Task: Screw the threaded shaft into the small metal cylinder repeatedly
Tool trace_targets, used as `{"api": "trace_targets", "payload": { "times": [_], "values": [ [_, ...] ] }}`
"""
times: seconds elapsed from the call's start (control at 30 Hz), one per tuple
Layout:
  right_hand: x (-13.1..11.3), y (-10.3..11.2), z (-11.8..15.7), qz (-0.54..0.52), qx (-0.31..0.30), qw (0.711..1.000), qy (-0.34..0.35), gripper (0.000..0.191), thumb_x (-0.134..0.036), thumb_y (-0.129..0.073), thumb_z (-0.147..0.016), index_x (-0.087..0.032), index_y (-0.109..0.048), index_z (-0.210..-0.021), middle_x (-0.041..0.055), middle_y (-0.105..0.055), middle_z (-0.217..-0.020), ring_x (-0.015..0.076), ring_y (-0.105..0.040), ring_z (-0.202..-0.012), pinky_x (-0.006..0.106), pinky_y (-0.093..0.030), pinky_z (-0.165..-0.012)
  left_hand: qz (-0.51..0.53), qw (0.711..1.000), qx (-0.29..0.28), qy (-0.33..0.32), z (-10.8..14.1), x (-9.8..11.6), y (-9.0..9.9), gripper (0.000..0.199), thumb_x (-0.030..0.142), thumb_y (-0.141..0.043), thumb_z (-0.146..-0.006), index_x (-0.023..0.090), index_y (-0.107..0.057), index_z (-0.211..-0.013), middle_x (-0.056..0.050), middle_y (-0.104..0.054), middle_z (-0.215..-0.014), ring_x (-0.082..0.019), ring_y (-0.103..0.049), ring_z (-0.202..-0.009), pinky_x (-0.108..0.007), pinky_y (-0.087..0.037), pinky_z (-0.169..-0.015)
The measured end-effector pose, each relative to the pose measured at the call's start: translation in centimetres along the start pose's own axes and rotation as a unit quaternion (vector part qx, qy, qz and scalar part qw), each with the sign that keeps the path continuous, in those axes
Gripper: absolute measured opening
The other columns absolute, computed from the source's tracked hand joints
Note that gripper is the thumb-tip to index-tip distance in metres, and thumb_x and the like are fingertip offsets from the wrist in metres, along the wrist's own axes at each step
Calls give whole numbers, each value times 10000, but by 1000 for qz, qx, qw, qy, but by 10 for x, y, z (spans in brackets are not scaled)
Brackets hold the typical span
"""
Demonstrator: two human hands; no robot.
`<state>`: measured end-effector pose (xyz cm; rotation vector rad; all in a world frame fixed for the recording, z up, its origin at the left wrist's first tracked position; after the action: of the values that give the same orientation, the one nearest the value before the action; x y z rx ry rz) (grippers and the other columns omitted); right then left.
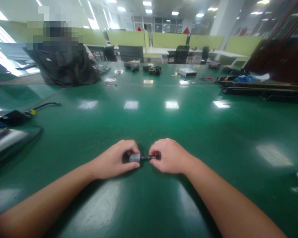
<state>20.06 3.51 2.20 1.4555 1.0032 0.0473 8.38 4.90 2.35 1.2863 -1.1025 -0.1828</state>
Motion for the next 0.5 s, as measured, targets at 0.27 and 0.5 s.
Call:
{"api": "trace_targets", "payload": {
  "times": [0.27,0.5],
  "values": [
    [2,1,1,-8,-1,1000,-11,83,-167,-723,-759,-186,-728,-840,3,-684,-772,134,-584,-703,275,-439,-712,-2,1000,-3,2,1,0,0,204,336,-747,-807,196,-629,-897,-4,-649,-859,-174,-598,-770,-292,-424,-720],
    [23,5,5,-31,-27,998,-56,85,-160,-733,-733,-179,-733,-816,-10,-663,-742,110,-577,-643,228,-432,-609,-4,1000,-5,4,3,-4,-2,227,358,-750,-815,191,-627,-905,-1,-642,-858,-170,-592,-765,-290,-415,-722]
  ]
}}
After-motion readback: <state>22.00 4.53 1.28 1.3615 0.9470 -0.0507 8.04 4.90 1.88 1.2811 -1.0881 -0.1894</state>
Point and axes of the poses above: each hand's wrist, its own z-axis away from the middle knuckle, its own y-axis out of the back of the hand, x = y × z, the point moved 10 cm from there along -z, towards the middle knuckle
